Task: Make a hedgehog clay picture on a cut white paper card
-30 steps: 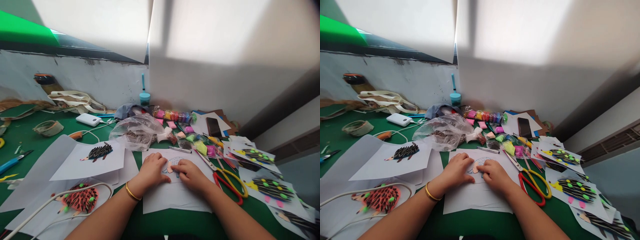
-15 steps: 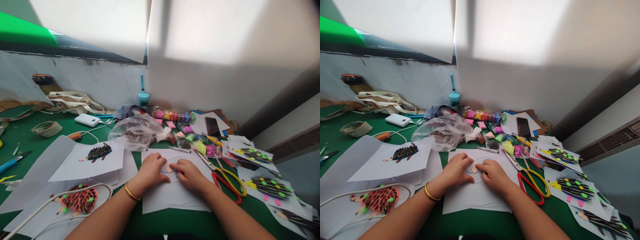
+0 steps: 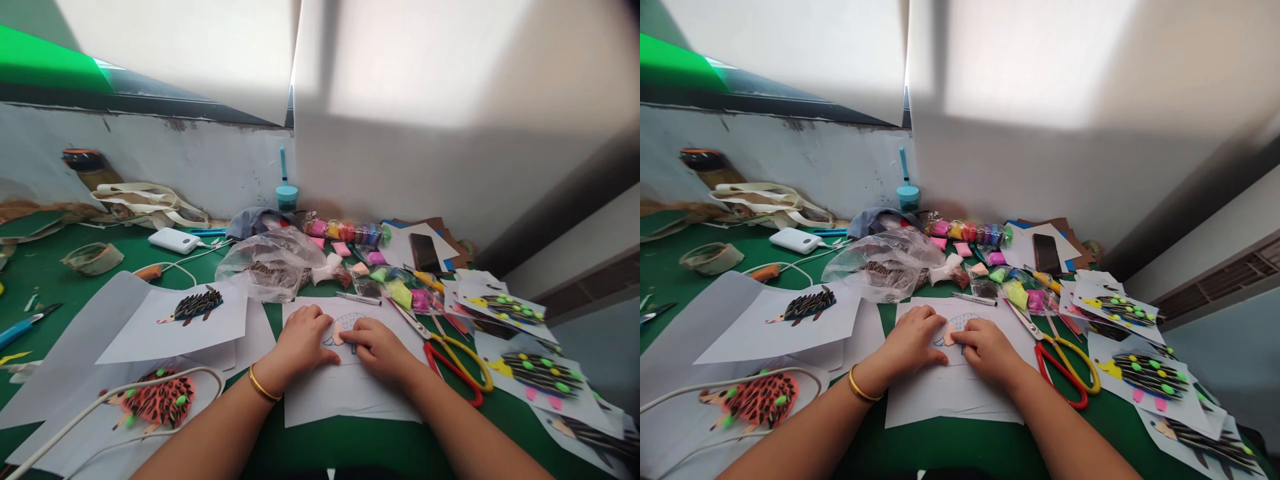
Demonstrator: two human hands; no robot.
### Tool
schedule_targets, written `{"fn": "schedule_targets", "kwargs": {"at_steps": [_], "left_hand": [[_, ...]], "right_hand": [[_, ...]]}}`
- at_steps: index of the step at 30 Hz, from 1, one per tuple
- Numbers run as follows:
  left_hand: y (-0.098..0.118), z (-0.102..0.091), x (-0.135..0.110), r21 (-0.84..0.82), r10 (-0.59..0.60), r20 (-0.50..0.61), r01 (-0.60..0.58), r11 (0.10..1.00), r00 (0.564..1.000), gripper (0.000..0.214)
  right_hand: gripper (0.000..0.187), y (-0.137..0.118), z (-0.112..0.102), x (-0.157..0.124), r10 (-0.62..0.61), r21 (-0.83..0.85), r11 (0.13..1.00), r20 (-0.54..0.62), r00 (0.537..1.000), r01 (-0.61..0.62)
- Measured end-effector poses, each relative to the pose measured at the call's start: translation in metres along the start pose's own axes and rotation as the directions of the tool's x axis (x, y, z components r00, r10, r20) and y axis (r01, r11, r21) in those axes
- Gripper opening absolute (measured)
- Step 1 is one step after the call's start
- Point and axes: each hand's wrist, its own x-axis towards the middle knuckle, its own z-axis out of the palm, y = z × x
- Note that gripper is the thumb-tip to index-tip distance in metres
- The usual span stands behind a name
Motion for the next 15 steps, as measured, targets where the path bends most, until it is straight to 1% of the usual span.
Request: {"fn": "schedule_targets", "kwargs": {"at_steps": [6,10,15], "left_hand": [[-0.0003,0.0003,0.0005,0.005,0.001,0.0,-0.001,1.0,1.0,0.076],[-0.0014,0.0014,0.0007,0.01,0.005,-0.006,-0.005,1.0,1.0,0.075],[-0.002,0.002,0.0006,0.014,0.009,-0.004,-0.009,1.0,1.0,0.076]], "right_hand": [[0.05,0.0024,0.0,-0.0008,0.001,0.02,1.0,-0.007,1.0,-0.001],[0.052,0.0019,-0.0011,-0.0009,-0.004,0.041,0.999,-0.018,1.0,0.005],[0.049,0.0024,-0.0009,-0.0005,-0.003,0.027,1.0,0.002,1.0,0.003]]}}
